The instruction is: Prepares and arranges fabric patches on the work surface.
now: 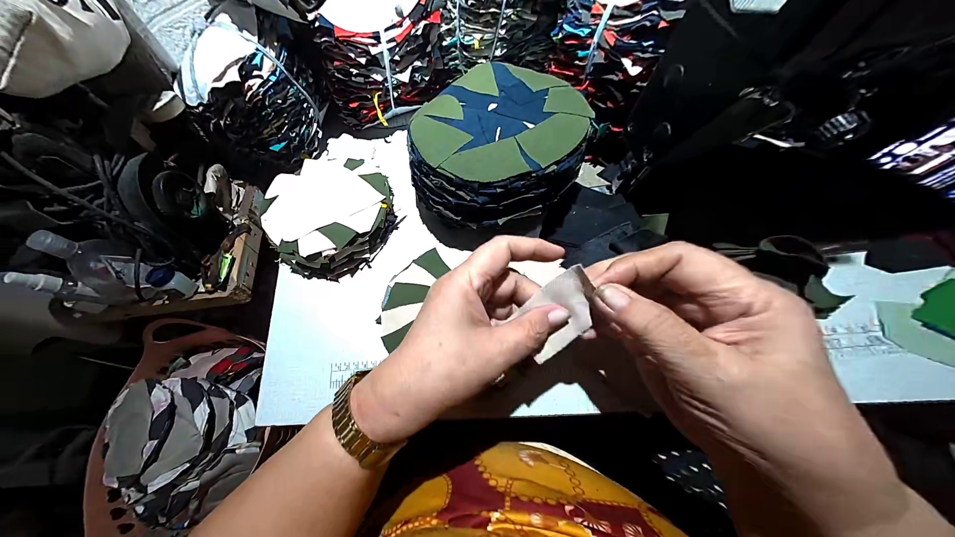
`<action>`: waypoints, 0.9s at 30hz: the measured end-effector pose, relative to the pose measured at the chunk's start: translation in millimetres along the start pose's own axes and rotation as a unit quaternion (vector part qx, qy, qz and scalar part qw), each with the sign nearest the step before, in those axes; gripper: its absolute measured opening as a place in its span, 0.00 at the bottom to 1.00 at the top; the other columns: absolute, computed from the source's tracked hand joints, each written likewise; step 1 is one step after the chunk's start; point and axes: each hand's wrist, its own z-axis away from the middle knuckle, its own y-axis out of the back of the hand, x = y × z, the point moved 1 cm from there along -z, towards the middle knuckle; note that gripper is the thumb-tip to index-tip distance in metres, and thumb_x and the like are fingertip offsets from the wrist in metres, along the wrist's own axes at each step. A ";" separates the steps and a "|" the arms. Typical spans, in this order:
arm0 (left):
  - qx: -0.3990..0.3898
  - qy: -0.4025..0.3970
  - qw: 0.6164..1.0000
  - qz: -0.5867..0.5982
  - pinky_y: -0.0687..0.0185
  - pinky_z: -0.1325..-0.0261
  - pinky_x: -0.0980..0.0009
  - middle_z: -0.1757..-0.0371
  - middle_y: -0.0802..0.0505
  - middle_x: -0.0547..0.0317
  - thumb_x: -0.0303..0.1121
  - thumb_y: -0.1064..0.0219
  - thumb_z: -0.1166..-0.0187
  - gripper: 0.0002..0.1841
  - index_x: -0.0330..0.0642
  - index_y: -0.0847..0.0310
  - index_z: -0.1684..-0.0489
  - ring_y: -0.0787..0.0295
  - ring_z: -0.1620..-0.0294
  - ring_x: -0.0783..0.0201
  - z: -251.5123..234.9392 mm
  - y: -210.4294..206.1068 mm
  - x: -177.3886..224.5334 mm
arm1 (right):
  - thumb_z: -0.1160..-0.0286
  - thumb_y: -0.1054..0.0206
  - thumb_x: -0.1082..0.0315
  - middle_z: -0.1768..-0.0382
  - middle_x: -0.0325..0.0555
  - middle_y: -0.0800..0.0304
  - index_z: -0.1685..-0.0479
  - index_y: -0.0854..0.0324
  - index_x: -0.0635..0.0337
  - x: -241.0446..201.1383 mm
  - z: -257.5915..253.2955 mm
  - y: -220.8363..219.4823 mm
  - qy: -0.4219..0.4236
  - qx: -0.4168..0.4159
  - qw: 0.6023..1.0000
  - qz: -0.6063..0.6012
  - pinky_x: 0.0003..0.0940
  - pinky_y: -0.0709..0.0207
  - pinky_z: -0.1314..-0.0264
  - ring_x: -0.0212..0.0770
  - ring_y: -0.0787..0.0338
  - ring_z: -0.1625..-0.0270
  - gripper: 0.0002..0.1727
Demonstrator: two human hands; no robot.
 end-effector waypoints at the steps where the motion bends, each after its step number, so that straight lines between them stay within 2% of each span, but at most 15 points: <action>1: -0.002 -0.006 1.000 -0.030 0.25 0.80 0.80 0.69 0.11 0.54 0.18 0.30 0.24 0.26 0.36 0.27 0.26 0.20 0.80 0.69 0.0 3.3 -0.7 | 0.21 0.35 0.70 0.60 0.38 0.10 0.51 0.15 0.55 4.6 1.5 -1.3 -0.025 0.007 1.000 -0.015 0.23 0.11 0.61 0.31 0.10 0.65 0.06; 3: -0.017 -0.018 0.995 -0.099 0.22 0.78 0.79 0.69 0.11 0.55 0.18 0.26 0.28 0.28 0.36 0.27 0.26 0.19 0.78 0.69 -1.1 9.2 -3.9 | 0.23 0.33 0.68 0.60 0.37 0.10 0.45 0.15 0.54 9.6 3.0 -2.8 -0.048 0.008 0.999 -0.007 0.23 0.11 0.61 0.31 0.10 0.64 0.11; 5: -0.037 -0.016 0.989 -0.142 0.17 0.72 0.78 0.67 0.10 0.57 0.19 0.25 0.29 0.28 0.36 0.26 0.26 0.15 0.74 0.70 -5.7 13.5 -7.6 | 0.30 0.28 0.71 0.61 0.33 0.09 0.45 0.16 0.53 9.9 2.8 -4.9 -0.031 0.006 0.998 0.047 0.19 0.13 0.61 0.28 0.10 0.64 0.14; 7: -0.053 -0.012 0.986 -0.157 0.17 0.70 0.78 0.66 0.09 0.57 0.20 0.25 0.28 0.29 0.36 0.26 0.24 0.15 0.73 0.70 -9.2 18.0 -7.2 | 0.34 0.26 0.74 0.61 0.33 0.09 0.47 0.16 0.54 11.1 3.2 -5.6 -0.016 0.007 0.996 0.092 0.18 0.12 0.62 0.26 0.09 0.65 0.15; 10: -0.045 -0.017 0.985 -0.168 0.18 0.71 0.79 0.66 0.09 0.57 0.18 0.28 0.26 0.30 0.36 0.28 0.21 0.15 0.73 0.71 -10.8 25.3 -6.5 | 0.34 0.27 0.74 0.63 0.33 0.08 0.51 0.14 0.54 14.0 8.3 -8.6 -0.029 0.020 0.994 0.105 0.19 0.12 0.66 0.27 0.09 0.68 0.12; 14: -0.011 -0.043 0.978 -0.203 0.17 0.70 0.78 0.65 0.09 0.56 0.18 0.27 0.27 0.29 0.35 0.25 0.23 0.15 0.73 0.70 -11.0 25.9 -16.5 | 0.35 0.29 0.73 0.67 0.32 0.09 0.57 0.17 0.52 22.6 19.8 -15.2 -0.036 0.042 0.989 0.134 0.19 0.14 0.70 0.26 0.11 0.71 0.09; 16: 0.002 -0.068 0.970 -0.232 0.14 0.63 0.77 0.61 0.08 0.56 0.21 0.26 0.26 0.27 0.35 0.24 0.25 0.13 0.68 0.71 -13.7 25.4 -27.8 | 0.35 0.30 0.72 0.67 0.30 0.10 0.58 0.17 0.52 29.5 22.1 -16.6 -0.011 0.048 0.981 0.188 0.17 0.16 0.68 0.23 0.12 0.69 0.08; 19: 0.017 -0.089 0.956 -0.279 0.12 0.55 0.74 0.58 0.08 0.55 0.22 0.27 0.25 0.25 0.35 0.22 0.27 0.12 0.63 0.69 -16.3 23.9 -34.7 | 0.32 0.34 0.71 0.67 0.33 0.13 0.60 0.16 0.55 36.2 21.4 -17.9 0.040 0.038 0.961 0.271 0.14 0.19 0.68 0.20 0.15 0.69 0.05; 21: 0.016 -0.083 0.942 -0.325 0.12 0.51 0.70 0.57 0.08 0.54 0.20 0.27 0.26 0.26 0.36 0.22 0.27 0.11 0.61 0.66 -15.1 21.3 -31.9 | 0.30 0.36 0.71 0.65 0.37 0.13 0.60 0.14 0.58 38.1 20.5 -17.8 0.078 0.008 0.936 0.344 0.18 0.20 0.66 0.24 0.16 0.67 0.06; 24: 0.009 -0.087 0.918 -0.388 0.13 0.55 0.66 0.55 0.10 0.53 0.21 0.26 0.27 0.26 0.38 0.21 0.27 0.12 0.60 0.62 -10.0 16.1 -27.9 | 0.29 0.38 0.72 0.68 0.44 0.19 0.63 0.11 0.61 41.5 20.2 -19.1 0.126 -0.048 0.896 0.423 0.33 0.22 0.72 0.39 0.17 0.69 0.09; 27: 0.026 -0.110 0.882 -0.457 0.15 0.56 0.61 0.53 0.12 0.52 0.27 0.30 0.21 0.19 0.40 0.17 0.31 0.14 0.58 0.59 -8.8 12.3 -27.6 | 0.27 0.36 0.72 0.65 0.47 0.22 0.61 0.09 0.61 37.3 20.1 -19.9 0.147 -0.073 0.879 0.447 0.36 0.24 0.72 0.44 0.19 0.67 0.09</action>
